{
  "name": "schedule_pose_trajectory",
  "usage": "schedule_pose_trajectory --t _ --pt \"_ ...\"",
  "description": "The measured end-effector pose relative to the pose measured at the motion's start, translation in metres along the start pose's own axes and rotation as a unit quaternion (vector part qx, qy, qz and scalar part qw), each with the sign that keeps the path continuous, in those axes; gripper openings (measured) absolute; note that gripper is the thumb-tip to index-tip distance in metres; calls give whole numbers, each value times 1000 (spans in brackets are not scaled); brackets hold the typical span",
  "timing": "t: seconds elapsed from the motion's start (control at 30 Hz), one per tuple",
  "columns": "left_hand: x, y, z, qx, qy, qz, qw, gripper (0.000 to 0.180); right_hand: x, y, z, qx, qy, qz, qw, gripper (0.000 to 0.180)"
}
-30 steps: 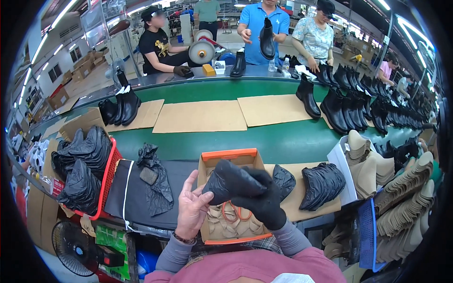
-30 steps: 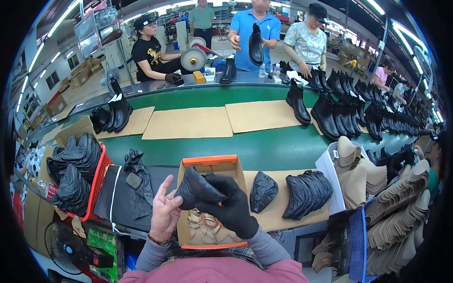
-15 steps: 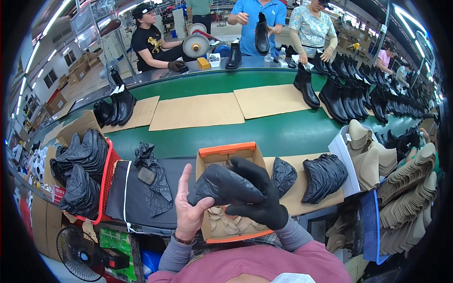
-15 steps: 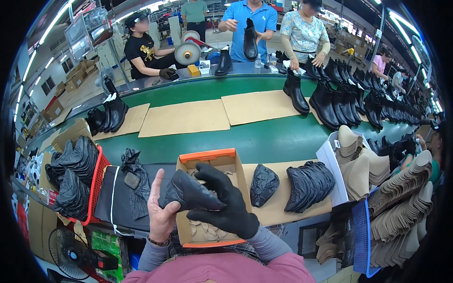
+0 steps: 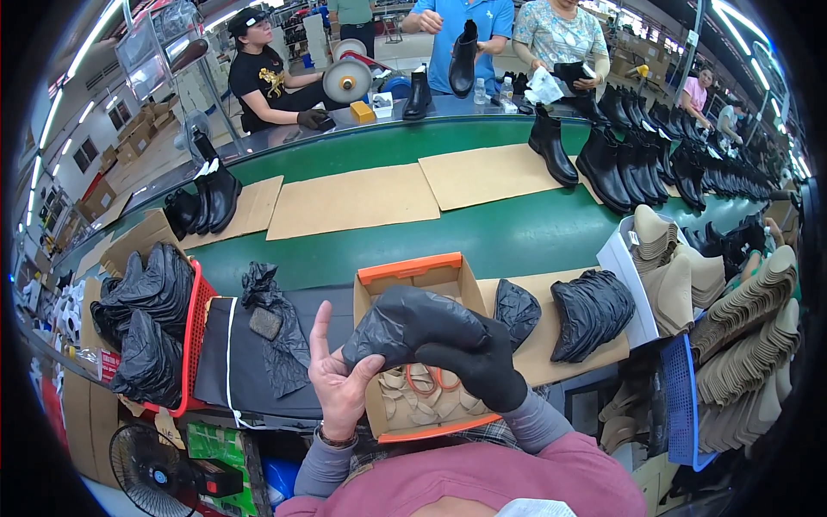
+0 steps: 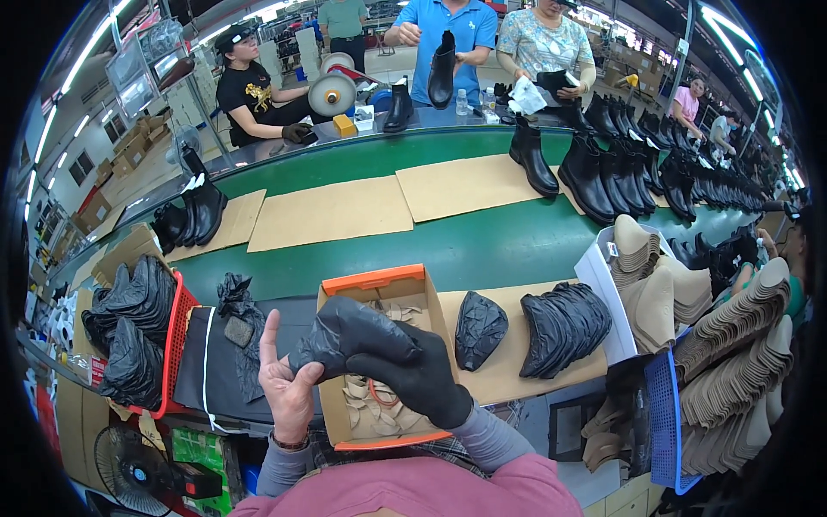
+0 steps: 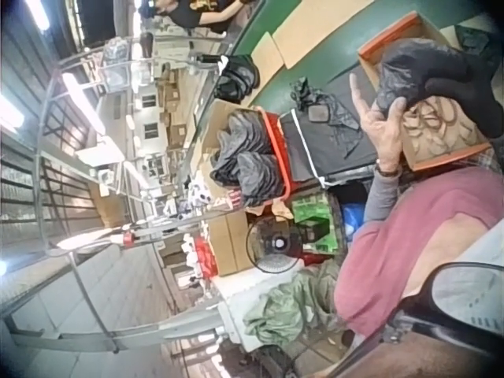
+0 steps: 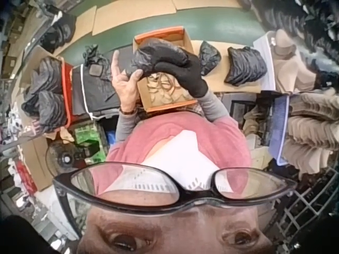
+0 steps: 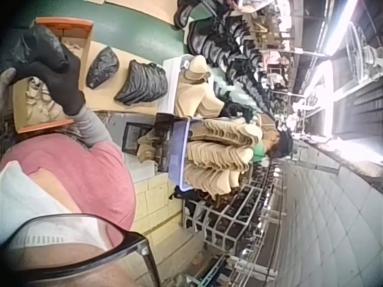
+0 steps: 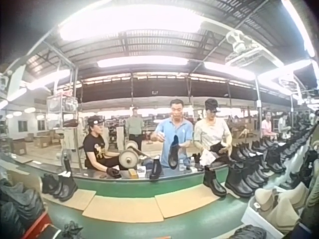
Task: Manually trim and shape black material components for shoe assembly using scissors and hand manipulation.
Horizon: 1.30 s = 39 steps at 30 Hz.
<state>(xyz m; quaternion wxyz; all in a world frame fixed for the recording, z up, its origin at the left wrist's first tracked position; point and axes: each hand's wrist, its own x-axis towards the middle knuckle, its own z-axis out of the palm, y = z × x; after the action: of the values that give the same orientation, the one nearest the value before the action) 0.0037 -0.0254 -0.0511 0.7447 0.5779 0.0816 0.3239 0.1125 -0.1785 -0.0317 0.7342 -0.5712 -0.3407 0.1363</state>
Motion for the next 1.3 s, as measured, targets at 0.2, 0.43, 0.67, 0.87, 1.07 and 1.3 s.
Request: schedule_pose_trajectory --t 0.2,0.43,0.67,0.87,1.07,1.3 --pt "7 1 3 -33 -3 -37 999 92 -4 6 4 -51 25 -43 997 27" --pt "5 -9 -11 53 -29 -4 998 87 -8 3 1 36 54 -4 998 25" --pt "11 -5 -4 271 -29 58 960 76 -3 8 4 -27 116 -16 993 22" --pt "10 -6 14 631 -80 337 694 85 -1 27 7 -40 166 -38 985 33" --pt "14 -12 16 694 -144 314 632 82 -10 21 19 12 126 -11 992 35" --pt "23 4 14 687 -129 358 619 75 -10 3 11 104 43 106 988 29"
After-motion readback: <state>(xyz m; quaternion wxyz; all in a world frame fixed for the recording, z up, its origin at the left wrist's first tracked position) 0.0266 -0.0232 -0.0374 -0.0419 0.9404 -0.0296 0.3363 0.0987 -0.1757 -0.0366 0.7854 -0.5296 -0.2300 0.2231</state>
